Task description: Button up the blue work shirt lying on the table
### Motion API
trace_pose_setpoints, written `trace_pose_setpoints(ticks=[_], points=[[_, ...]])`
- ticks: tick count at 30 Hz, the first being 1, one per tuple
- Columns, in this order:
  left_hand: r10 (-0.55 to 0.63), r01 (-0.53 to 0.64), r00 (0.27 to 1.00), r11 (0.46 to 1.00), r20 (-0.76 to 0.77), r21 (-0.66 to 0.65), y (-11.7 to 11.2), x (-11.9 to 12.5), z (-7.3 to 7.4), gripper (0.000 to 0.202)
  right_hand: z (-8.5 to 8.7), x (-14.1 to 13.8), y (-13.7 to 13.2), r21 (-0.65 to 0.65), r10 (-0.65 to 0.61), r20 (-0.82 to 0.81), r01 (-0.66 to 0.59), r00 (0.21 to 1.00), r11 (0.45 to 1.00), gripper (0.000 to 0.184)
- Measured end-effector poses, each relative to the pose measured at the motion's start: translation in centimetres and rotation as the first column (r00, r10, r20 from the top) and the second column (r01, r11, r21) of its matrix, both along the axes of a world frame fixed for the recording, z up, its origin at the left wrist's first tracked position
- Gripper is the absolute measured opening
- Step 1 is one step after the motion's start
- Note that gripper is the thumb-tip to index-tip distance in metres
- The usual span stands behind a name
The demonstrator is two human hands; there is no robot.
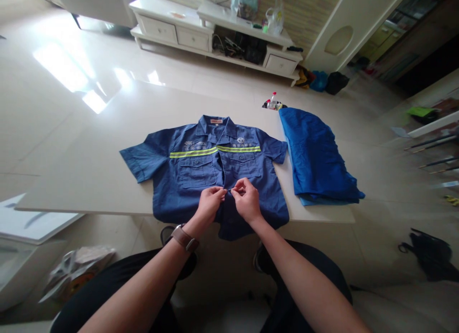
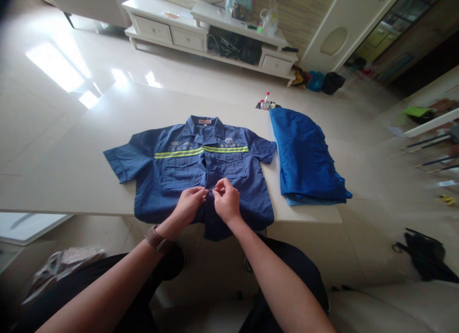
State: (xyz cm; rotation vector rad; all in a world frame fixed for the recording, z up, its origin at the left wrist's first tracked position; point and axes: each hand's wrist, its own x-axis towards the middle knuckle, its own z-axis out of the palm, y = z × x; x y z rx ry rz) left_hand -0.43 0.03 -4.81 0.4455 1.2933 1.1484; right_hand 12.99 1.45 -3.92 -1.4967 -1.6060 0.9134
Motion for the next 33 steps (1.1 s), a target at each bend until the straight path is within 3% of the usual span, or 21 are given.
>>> trace_pose_setpoints(ticks=[7,16,22,29,33], points=[[-0.022,0.023,0.999,1.000,0.048,-0.015,0.1,-0.1,0.3,0.032,-0.4,0.0,0.2,-0.064,-0.041,-0.154,0.031,0.987,0.997,0.014],[-0.087,0.086,0.996,0.995,-0.034,-0.047,0.1,-0.2,0.3,0.038,0.2,0.1,-0.3,0.027,0.020,0.033,-0.020,0.999,0.999,0.007],[-0.032,0.029,0.993,0.999,-0.113,-0.025,0.1,0.1,0.1,0.033,0.5,0.1,-0.3,0.060,0.053,0.121,-0.061,0.991,0.996,0.007],[-0.004,0.006,0.991,1.000,-0.133,0.008,-0.1,0.3,0.0,0.029,0.5,0.1,-0.3,0.052,0.068,0.097,-0.073,0.993,0.996,0.009],[0.014,-0.013,0.992,1.000,-0.126,0.004,0.0,0.3,0.3,0.029,0.0,0.2,0.0,-0.003,0.029,-0.013,-0.029,0.999,1.000,0.010]])
